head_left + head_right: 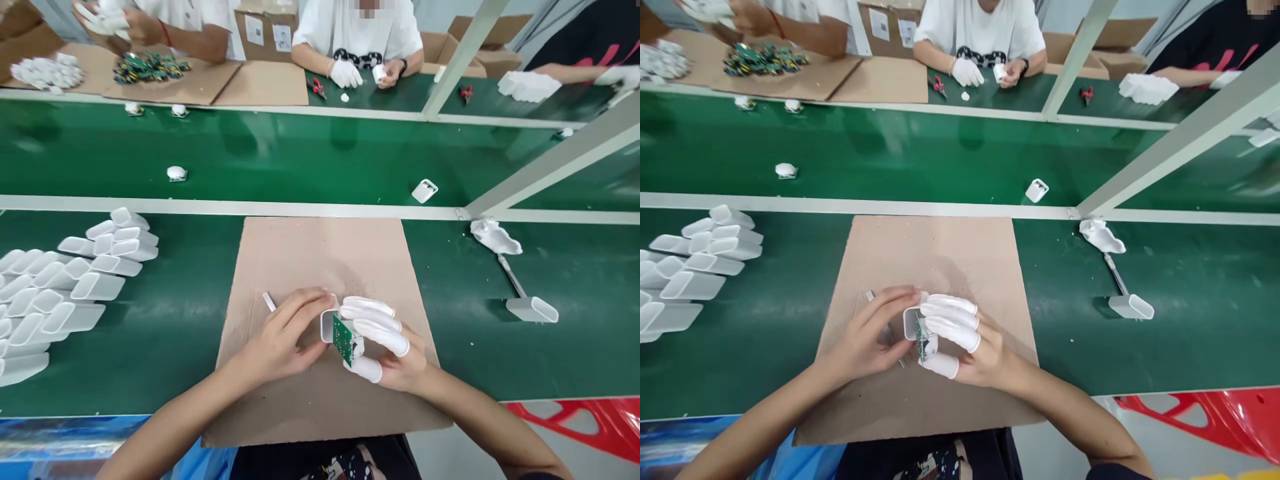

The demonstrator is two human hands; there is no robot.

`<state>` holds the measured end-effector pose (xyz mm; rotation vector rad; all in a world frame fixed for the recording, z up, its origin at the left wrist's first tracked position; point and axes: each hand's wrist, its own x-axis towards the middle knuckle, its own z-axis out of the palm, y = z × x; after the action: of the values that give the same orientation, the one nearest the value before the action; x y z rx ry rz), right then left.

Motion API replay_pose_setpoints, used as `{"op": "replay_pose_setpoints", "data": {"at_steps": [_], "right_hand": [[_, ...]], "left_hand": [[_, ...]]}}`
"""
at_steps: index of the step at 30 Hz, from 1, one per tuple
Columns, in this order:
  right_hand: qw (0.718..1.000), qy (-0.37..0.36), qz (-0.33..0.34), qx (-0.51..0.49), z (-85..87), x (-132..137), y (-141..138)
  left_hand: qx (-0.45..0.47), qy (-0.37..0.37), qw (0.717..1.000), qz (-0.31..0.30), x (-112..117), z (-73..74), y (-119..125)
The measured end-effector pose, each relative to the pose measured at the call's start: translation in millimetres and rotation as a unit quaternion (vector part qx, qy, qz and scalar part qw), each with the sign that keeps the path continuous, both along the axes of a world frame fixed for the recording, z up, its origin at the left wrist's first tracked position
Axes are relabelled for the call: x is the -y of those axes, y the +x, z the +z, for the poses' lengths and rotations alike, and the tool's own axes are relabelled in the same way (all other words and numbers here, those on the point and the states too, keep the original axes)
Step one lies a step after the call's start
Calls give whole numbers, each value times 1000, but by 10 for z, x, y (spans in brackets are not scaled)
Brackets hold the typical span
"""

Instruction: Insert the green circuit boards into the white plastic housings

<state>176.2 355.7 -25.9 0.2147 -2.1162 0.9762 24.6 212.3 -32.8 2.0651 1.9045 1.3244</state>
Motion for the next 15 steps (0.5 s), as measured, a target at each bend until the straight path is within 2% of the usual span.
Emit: {"op": "replay_pose_setpoints", "data": {"at_steps": [6, 15], "right_hand": [[1000, 10, -2, 15, -70, 20, 14], [999, 42, -23, 24, -84, 30, 17]], "left_hand": [[0, -23, 1000, -7, -14, 9, 32], [0, -34, 999, 1, -38, 10, 40]]}}
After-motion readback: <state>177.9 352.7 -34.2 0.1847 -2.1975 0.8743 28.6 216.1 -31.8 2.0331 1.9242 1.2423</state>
